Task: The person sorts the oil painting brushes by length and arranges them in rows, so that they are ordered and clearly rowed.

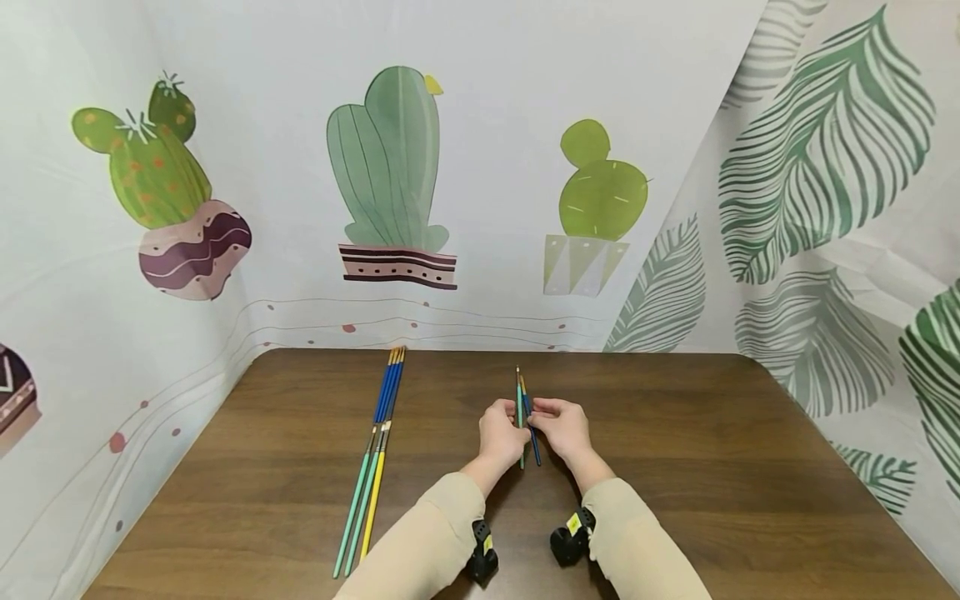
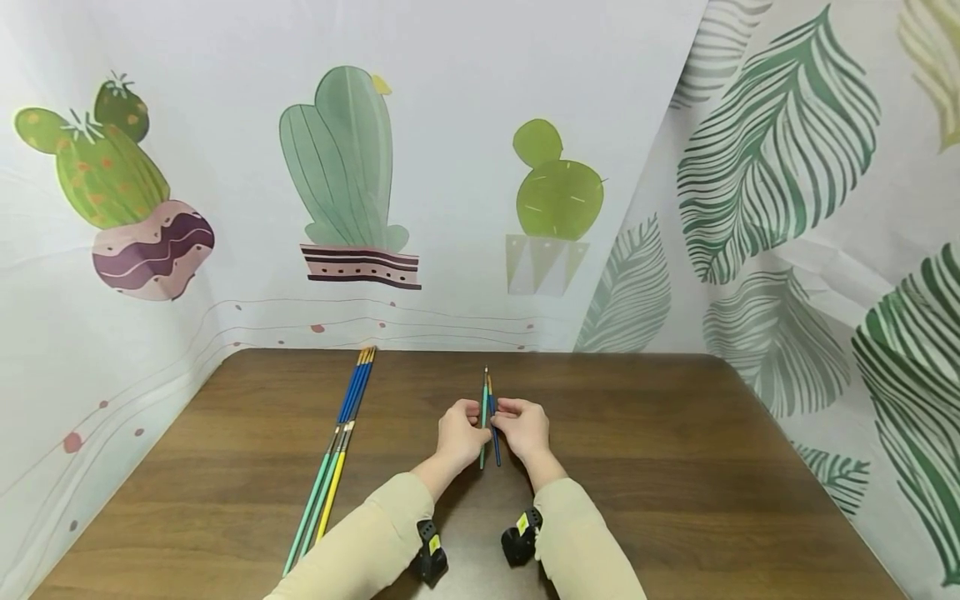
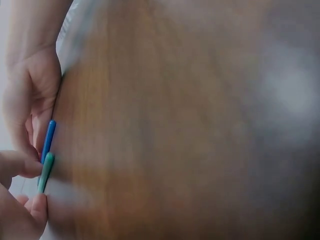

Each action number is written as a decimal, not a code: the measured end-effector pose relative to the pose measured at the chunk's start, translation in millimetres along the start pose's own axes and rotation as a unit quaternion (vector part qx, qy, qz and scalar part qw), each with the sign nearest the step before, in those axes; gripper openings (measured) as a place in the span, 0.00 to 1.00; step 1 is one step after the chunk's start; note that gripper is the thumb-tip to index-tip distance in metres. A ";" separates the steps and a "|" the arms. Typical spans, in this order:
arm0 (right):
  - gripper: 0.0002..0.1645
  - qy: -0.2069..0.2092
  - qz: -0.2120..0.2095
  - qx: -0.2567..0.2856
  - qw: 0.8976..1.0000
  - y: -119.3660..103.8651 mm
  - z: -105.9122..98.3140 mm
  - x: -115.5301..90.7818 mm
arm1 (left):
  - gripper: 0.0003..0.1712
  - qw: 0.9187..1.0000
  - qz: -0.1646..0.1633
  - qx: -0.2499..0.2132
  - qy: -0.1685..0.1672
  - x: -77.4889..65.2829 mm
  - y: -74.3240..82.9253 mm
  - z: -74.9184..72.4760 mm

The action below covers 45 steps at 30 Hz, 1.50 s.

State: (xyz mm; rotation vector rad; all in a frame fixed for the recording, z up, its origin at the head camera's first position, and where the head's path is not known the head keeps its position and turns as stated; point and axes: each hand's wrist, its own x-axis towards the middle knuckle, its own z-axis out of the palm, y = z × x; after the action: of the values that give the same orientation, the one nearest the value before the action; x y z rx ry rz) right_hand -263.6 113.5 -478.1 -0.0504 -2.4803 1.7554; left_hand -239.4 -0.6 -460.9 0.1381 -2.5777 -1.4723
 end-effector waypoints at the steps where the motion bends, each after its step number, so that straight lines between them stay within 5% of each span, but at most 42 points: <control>1: 0.19 0.000 0.000 0.001 1.000 -0.1 0.1 -0.1 | 0.24 1.000 -0.004 0.001 0.004 0.6 0.3 0.2; 12: 0.19 0.002 -0.007 0.000 1.000 -0.9 -0.1 -1.1 | 0.19 0.997 0.000 0.063 0.043 11.2 3.9 0.1; 21: 0.18 0.000 -0.012 0.008 1.000 -0.9 -0.5 -1.1 | 0.15 0.994 -0.035 0.099 0.032 16.5 10.9 -2.6; 32: 0.18 0.001 -0.008 0.012 1.000 0.7 0.8 -1.3 | 0.18 0.995 -0.030 0.047 0.084 13.9 6.0 3.9; 45: 0.19 -0.002 -0.009 0.009 1.000 0.7 -0.6 -1.8 | 0.18 0.991 -0.008 0.064 0.120 16.7 2.5 6.6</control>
State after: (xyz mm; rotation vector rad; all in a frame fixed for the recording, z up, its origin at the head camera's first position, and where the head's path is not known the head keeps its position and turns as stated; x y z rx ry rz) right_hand -261.8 114.1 -478.7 -0.0218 -2.4590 1.7735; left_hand -257.1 3.5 -460.4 0.3307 -2.4780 -1.2124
